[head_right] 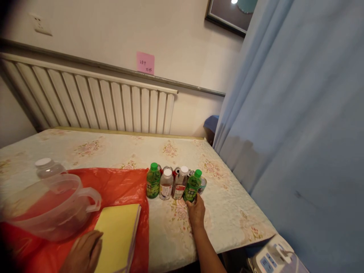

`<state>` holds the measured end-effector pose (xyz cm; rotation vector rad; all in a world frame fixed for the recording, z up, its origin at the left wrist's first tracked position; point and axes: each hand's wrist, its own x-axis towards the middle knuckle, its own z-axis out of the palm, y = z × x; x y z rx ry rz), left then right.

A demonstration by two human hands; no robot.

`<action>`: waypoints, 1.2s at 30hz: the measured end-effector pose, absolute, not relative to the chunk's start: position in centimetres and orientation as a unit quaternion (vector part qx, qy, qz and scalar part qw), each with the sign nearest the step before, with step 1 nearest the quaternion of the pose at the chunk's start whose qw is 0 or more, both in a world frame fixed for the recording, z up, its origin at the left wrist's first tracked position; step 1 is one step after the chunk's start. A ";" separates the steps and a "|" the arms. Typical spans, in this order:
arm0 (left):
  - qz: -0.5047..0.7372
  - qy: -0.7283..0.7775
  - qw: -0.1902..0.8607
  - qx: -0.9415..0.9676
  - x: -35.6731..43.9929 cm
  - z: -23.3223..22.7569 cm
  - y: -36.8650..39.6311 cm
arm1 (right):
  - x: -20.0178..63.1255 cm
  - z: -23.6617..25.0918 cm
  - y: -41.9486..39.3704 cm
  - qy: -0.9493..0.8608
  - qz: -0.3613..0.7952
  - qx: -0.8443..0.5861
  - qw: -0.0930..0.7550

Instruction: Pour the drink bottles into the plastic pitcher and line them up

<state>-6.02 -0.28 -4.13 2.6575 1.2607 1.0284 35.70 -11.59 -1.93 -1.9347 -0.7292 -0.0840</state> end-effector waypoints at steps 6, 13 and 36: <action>0.328 0.398 0.013 0.857 -6.1 -4.3 -0.1 | 35.9 -2.3 -11.5 -0.293 -0.032 -0.809 0.509; 0.323 0.405 0.015 0.855 -6.1 -4.1 -0.4 | 35.8 -2.2 -11.7 -0.292 -0.030 -0.808 0.510; 0.327 0.403 0.015 0.855 -5.9 -3.8 -0.5 | 35.6 -2.1 -11.7 -0.300 -0.025 -0.810 0.504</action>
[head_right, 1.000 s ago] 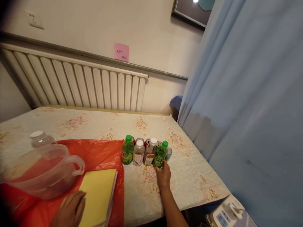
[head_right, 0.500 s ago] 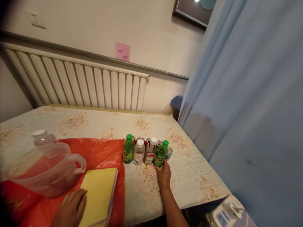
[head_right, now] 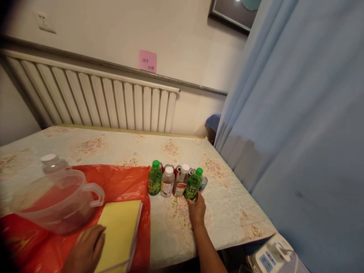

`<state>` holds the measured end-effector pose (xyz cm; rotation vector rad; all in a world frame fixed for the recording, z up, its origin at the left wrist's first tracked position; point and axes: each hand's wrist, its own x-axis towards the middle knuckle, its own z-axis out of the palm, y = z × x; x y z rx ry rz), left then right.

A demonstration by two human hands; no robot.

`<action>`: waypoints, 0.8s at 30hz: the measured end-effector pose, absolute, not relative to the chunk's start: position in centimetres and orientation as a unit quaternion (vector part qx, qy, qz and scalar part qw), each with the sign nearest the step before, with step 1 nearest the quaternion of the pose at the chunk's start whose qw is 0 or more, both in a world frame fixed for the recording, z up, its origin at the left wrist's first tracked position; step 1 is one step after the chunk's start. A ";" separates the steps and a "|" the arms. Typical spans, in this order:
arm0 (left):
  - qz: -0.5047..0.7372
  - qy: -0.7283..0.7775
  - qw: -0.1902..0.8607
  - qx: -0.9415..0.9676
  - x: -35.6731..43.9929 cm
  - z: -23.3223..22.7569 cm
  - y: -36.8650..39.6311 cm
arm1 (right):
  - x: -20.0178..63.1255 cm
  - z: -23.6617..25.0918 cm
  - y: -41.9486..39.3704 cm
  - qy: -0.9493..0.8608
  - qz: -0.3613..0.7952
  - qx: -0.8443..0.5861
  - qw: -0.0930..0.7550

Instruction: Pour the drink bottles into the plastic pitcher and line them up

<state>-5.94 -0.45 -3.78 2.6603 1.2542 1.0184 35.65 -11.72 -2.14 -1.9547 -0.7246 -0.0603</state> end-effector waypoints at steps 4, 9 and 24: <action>0.320 0.406 0.015 0.856 -6.0 -4.1 -0.3 | 35.6 -2.1 -11.7 -0.299 -0.027 -0.811 0.503; 0.318 0.406 0.017 0.857 -5.9 -4.1 -0.4 | 35.6 -2.3 -11.6 -0.299 -0.029 -0.808 0.507; 0.324 0.401 0.011 0.856 -5.9 -3.7 -0.5 | 35.6 -2.1 -11.7 -0.295 -0.024 -0.820 0.491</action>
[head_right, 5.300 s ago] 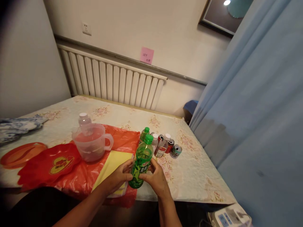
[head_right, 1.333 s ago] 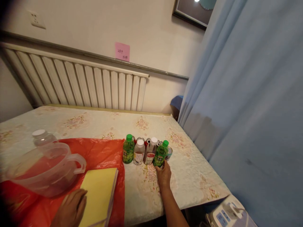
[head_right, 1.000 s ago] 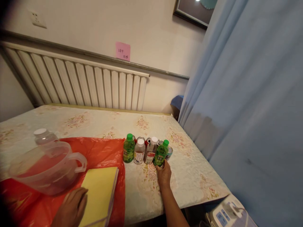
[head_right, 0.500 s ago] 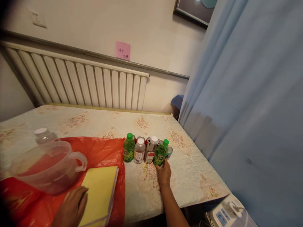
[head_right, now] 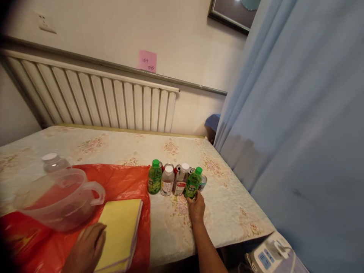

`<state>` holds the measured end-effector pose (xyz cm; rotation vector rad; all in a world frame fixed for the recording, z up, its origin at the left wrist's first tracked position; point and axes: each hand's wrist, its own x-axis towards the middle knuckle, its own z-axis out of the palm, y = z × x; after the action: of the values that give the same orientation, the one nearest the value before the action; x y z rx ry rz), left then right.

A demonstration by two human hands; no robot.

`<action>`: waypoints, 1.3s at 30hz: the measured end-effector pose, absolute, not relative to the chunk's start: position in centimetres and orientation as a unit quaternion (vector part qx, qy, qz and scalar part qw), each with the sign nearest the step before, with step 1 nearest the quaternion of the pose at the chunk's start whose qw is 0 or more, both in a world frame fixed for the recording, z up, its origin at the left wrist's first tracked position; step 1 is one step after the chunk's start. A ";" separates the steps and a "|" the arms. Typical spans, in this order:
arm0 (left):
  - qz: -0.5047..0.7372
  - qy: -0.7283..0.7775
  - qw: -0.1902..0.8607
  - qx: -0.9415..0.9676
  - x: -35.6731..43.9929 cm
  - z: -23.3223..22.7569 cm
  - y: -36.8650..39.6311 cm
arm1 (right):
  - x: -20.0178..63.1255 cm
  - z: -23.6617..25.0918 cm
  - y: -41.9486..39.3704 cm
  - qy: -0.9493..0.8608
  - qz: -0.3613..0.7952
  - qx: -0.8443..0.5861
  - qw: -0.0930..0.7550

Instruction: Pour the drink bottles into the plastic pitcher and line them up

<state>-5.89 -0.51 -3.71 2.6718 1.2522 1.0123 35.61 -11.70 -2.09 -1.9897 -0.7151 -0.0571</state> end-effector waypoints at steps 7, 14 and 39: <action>0.323 0.402 0.019 0.856 -5.8 -3.5 -0.7 | 35.8 -2.5 -11.7 -0.291 -0.018 -0.821 0.490; 0.325 0.398 0.024 0.858 -5.6 -3.1 -0.8 | 35.2 -2.4 -12.5 -0.296 -0.009 -0.812 0.503; 0.286 0.373 0.242 0.849 -4.9 2.6 -0.4 | 21.5 5.2 -12.2 -0.444 0.199 -0.704 0.517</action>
<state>-4.91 -0.44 2.62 2.3202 1.0201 0.7812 21.52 -12.17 5.16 -1.6898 -1.0654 0.4786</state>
